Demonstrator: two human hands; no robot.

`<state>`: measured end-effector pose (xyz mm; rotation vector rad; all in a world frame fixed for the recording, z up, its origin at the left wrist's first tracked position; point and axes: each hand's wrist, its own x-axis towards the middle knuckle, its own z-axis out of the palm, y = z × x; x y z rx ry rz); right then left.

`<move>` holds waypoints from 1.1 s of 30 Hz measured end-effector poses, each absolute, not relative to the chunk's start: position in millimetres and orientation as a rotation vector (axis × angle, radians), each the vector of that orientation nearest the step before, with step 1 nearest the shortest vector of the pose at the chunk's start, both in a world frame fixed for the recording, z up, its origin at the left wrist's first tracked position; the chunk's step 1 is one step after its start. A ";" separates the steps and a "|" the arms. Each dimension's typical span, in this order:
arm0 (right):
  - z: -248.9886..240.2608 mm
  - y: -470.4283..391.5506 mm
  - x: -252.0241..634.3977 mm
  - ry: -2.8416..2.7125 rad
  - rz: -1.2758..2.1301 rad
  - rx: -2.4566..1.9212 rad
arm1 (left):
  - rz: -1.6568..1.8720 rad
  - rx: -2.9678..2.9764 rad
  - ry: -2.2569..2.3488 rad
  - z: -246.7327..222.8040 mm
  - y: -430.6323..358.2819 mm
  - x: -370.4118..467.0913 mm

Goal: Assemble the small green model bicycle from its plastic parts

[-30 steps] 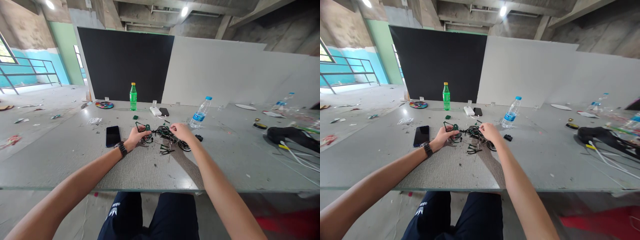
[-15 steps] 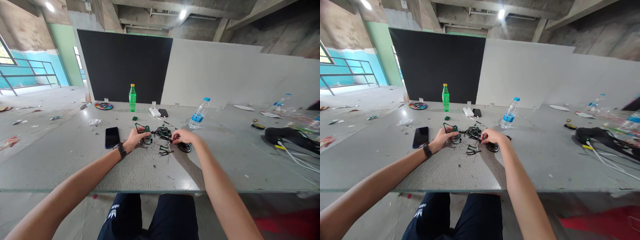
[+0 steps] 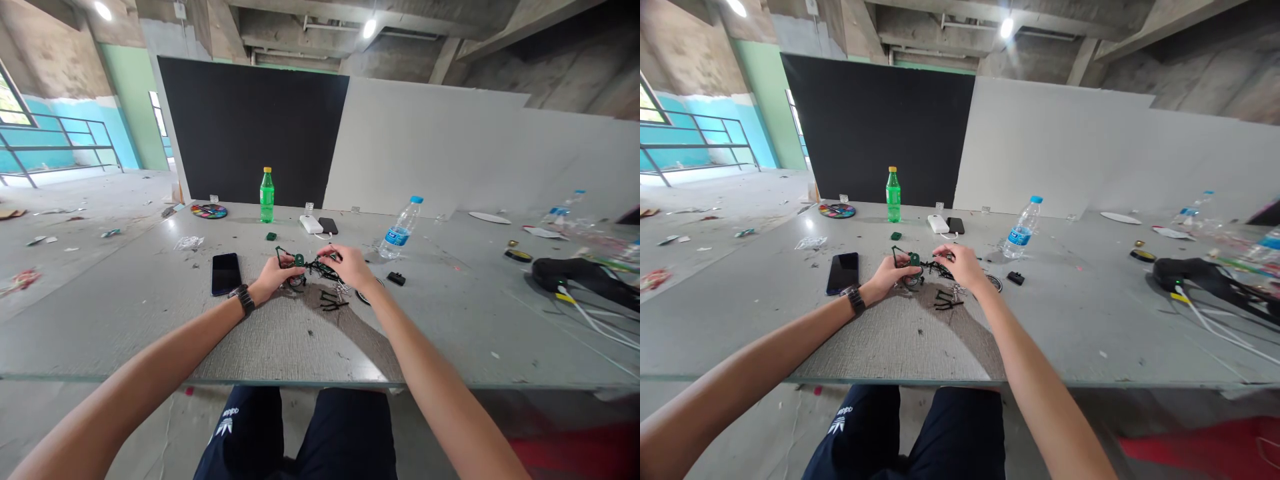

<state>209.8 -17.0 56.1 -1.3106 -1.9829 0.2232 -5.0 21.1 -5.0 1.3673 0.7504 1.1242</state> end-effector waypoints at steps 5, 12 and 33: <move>43.7 -17.7 174.5 -1.972 0.072 -1.117 | 1.083 1.508 0.690 -7.6 24.1 -6.6; 34.9 -13.0 173.7 -2.091 -0.129 -1.072 | 1.083 1.559 0.691 -9.6 27.0 -6.9; 35.8 -20.8 181.2 -2.305 -0.509 -1.299 | 1.097 1.564 0.702 -6.3 23.0 -6.8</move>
